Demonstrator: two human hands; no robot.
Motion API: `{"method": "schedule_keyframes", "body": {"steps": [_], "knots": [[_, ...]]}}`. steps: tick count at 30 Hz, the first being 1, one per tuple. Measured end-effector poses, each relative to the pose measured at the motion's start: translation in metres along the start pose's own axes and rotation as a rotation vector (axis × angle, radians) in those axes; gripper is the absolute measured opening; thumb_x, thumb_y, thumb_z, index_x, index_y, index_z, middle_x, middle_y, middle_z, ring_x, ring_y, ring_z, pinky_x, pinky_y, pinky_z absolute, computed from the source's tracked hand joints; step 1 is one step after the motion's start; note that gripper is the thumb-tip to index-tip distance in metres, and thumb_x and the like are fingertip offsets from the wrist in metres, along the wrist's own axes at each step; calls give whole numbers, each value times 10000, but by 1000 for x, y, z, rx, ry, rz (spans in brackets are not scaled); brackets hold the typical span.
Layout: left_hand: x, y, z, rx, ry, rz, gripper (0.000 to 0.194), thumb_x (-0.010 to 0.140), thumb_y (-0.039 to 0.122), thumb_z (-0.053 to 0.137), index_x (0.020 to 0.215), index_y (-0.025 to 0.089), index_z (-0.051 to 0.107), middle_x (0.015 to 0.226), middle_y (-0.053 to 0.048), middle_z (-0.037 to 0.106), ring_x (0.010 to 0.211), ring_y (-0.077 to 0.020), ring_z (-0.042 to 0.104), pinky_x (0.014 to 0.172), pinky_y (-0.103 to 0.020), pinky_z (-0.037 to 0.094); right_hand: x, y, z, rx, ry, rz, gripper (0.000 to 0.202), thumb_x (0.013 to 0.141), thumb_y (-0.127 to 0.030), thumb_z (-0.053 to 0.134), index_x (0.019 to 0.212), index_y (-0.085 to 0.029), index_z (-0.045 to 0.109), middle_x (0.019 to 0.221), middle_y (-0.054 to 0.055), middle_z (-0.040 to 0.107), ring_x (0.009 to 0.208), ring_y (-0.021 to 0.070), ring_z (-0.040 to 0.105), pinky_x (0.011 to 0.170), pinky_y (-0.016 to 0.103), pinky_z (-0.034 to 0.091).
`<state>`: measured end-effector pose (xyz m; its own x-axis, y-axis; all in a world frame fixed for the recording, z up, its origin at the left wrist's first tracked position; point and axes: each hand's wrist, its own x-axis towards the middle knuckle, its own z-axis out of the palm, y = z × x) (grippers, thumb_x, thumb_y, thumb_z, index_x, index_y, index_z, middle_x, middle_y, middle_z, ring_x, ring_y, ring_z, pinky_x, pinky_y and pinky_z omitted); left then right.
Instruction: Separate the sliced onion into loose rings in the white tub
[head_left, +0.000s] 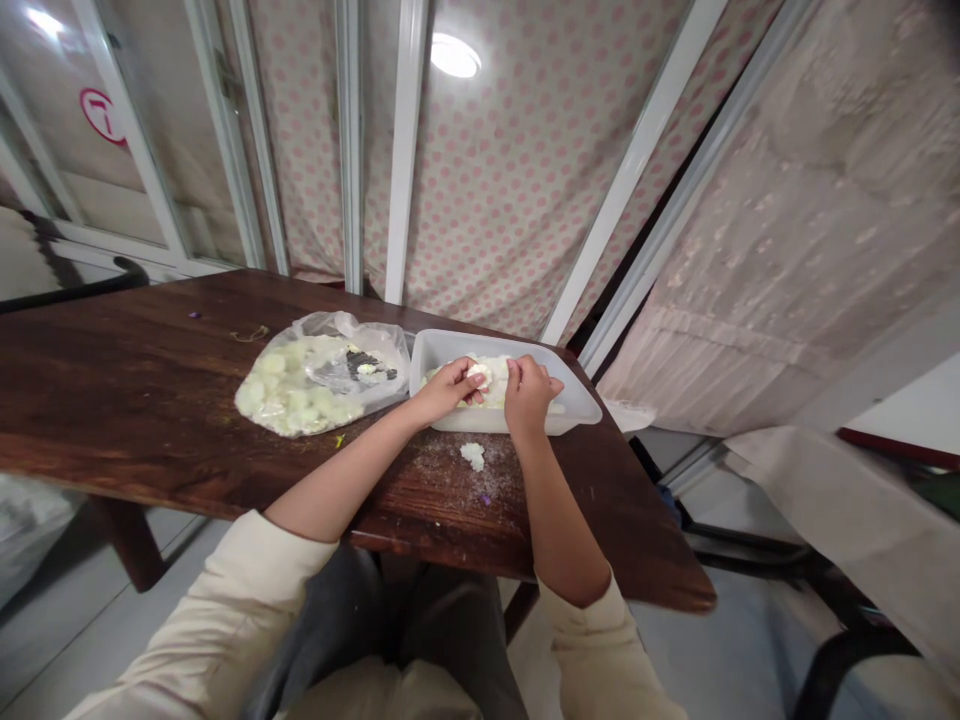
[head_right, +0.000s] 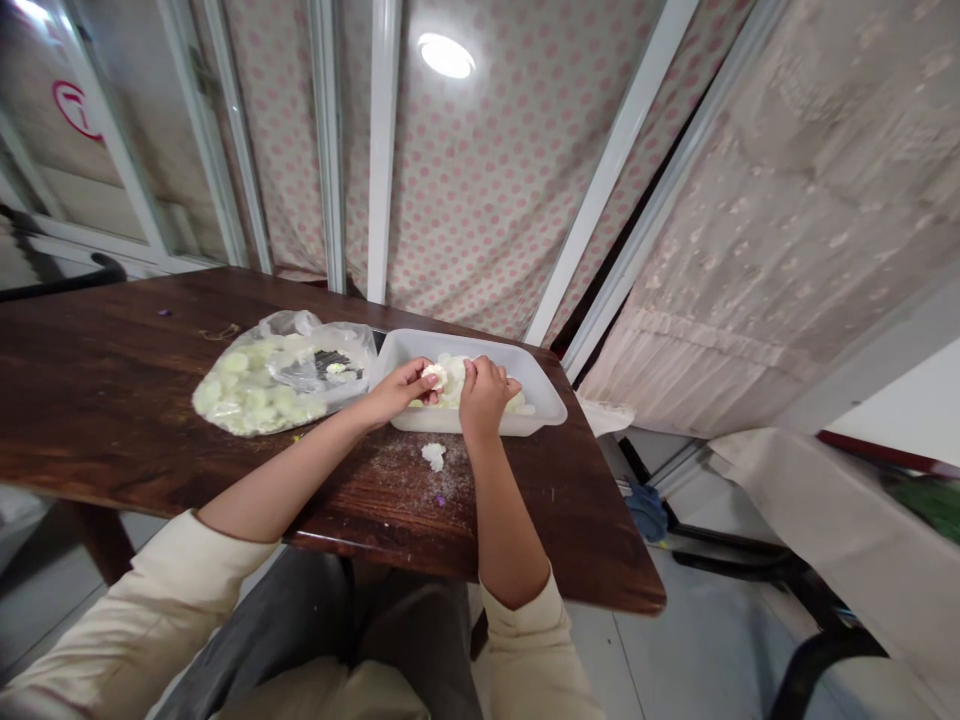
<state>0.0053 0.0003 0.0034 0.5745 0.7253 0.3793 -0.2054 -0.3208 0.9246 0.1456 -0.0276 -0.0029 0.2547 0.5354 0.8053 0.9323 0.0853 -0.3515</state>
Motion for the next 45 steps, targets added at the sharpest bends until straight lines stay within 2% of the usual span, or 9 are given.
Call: {"method": "schedule_keyframes", "body": {"steps": [8,11,16,20,27,33,40,43,45], "knots": [[4,-6,-1,-31,116,-88,313,738,431,571,772,146,447,658,15,555,559,-72,510,579,-222,399,0,-2,0,325,-43,15,326,910,-367,261,701,-198,446,600,-28,492,627,140,480,775,319,289],[5,-7,-2,-39,107,-99,303,736,413,578,772,141,449,670,11,558,563,-72,519,587,-227,406,-2,-6,0,384,-62,-9,338,910,-385,255,695,-203,442,584,-34,486,605,135,481,761,307,309],[5,-8,-2,-91,24,-97,339,731,457,565,802,141,466,670,8,565,587,-82,545,591,-223,411,-6,-12,2,181,-127,-116,319,905,-354,320,686,-191,485,624,-17,529,681,141,484,762,307,263],[6,-8,-1,-144,36,-128,402,766,547,462,800,146,453,635,2,556,570,-97,552,564,-226,401,-8,-12,3,52,-116,-130,300,901,-349,359,697,-182,504,616,-10,541,712,144,488,766,304,236],[3,-3,0,-7,13,-100,277,765,408,518,798,142,450,697,9,546,613,-80,531,590,-215,390,-9,-15,2,-110,-118,-158,319,920,-320,315,736,-179,535,632,5,566,715,152,478,742,300,211],[2,-3,1,-11,-28,-67,292,781,433,490,815,147,446,735,5,547,622,-80,524,601,-222,387,-9,-16,1,-162,-114,-87,305,915,-319,320,766,-186,550,624,9,581,730,168,486,730,304,196],[0,0,1,-21,-23,-63,322,779,465,490,797,147,439,751,-3,557,628,-76,518,600,-213,383,-5,-2,8,-5,-98,153,269,888,-370,362,805,-182,536,711,8,590,764,173,496,746,310,211],[-1,1,1,-23,-21,-53,329,774,471,500,797,149,437,756,-2,552,636,-78,522,594,-209,383,-4,-1,7,146,-68,89,266,886,-397,347,879,-199,524,848,16,598,865,181,489,788,324,225],[-1,1,1,-29,-19,-47,334,768,475,510,799,151,435,747,2,546,633,-79,523,593,-211,384,-4,-4,6,251,-126,-8,301,898,-395,307,824,-202,525,844,11,591,871,173,483,803,323,241]]}}
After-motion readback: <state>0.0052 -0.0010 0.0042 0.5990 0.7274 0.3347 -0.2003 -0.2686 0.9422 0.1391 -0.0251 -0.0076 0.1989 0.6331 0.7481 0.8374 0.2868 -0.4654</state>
